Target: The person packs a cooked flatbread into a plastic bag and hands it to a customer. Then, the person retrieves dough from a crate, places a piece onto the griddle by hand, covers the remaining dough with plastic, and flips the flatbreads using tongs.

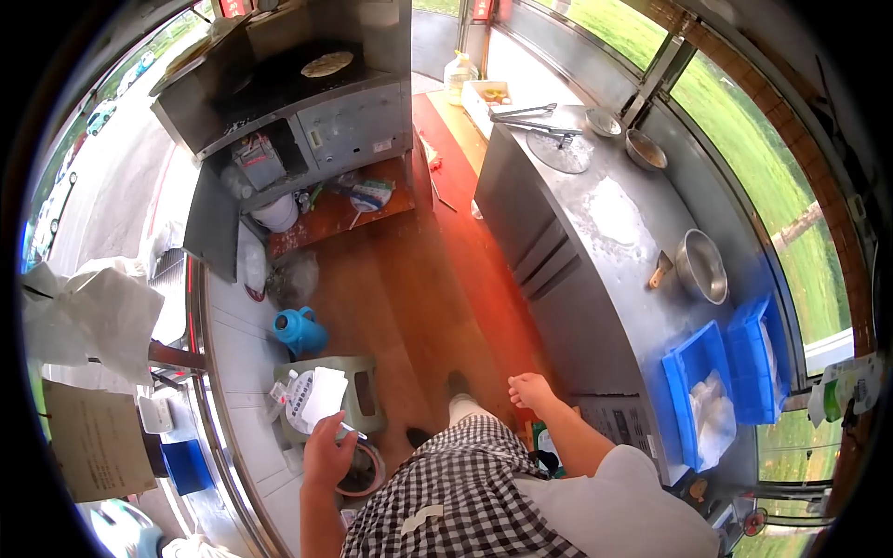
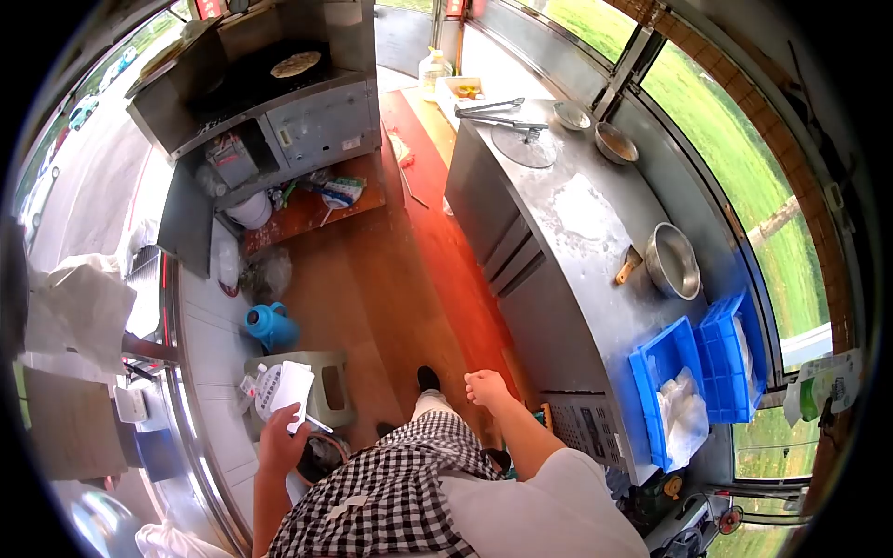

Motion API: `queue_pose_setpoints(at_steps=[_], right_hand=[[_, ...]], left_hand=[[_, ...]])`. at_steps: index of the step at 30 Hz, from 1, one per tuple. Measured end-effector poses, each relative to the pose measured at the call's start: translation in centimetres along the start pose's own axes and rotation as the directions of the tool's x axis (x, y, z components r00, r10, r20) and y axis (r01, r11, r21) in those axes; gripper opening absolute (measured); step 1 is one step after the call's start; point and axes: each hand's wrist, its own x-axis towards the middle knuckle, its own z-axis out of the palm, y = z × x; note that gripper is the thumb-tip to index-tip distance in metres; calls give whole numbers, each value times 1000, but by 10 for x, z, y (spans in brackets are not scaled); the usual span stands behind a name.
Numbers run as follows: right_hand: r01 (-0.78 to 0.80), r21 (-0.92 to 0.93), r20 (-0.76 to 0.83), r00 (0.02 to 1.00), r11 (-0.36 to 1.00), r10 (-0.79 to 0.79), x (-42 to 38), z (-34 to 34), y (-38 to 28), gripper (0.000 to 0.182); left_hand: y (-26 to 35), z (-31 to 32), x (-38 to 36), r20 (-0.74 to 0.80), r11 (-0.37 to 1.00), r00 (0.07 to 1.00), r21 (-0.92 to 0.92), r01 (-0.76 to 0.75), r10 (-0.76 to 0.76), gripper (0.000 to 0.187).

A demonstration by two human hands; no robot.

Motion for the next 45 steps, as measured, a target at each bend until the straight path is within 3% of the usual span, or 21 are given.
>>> queue_pose_setpoints(at_steps=[3, 7, 10, 16, 20, 23, 26, 29, 32, 38, 41, 45], right_hand=[[-2, 60, -61, 998, 998, 6, 20, -26, 15, 27], [-41, 110, -24, 999, 993, 44, 70, -66, 13, 21], [-132, 18, -54, 990, 991, 132, 115, -96, -9, 19], [-82, 31, -54, 995, 996, 84, 180, -152, -61, 21], [-65, -6, -47, 997, 998, 64, 215, -168, -97, 21], [-53, 24, -18, 998, 998, 54, 231, -169, -107, 21], [-83, -4, -5, 997, 997, 83, 241, -164, -107, 21], [-100, -28, 6, 995, 995, 100, 240, -154, -100, 23], [-138, -13, 14, 990, 990, 138, 238, -152, -92, 22], [-190, 4, -31, 981, 982, 190, 240, -148, -93, 19], [-176, 26, -45, 983, 984, 177, 242, -147, -96, 19], [-139, 65, -16, 990, 988, 141, 245, -140, -106, 19]], left_hand=[[-4, 14, 14, -1, 1000, 1000, -11, 26, -26, 41], [-12, 37, 34, -9, 992, 993, 40, 121, -120, 41], [-10, 60, 43, -3, 966, 967, 51, 254, -254, 46], [-15, 109, 37, 106, 832, 835, -88, 548, -539, 49], [-55, 157, 4, 104, 722, 724, -56, 689, -682, 49], [-62, 178, -25, 21, 722, 723, -38, 691, -690, 43], [-76, 201, -51, 121, 513, 539, -191, 837, -834, 37], [-96, 218, -66, 151, 483, 517, -211, 850, -843, 34], [-108, 223, -58, 87, 483, 526, -294, 825, -846, 32], [-114, 184, 4, 81, 528, 573, -300, 794, -816, 31], [-96, 152, 35, 82, 479, 535, -351, 805, -841, 32], [-126, 159, 44, 7, 566, 610, -363, 740, -792, 33]])
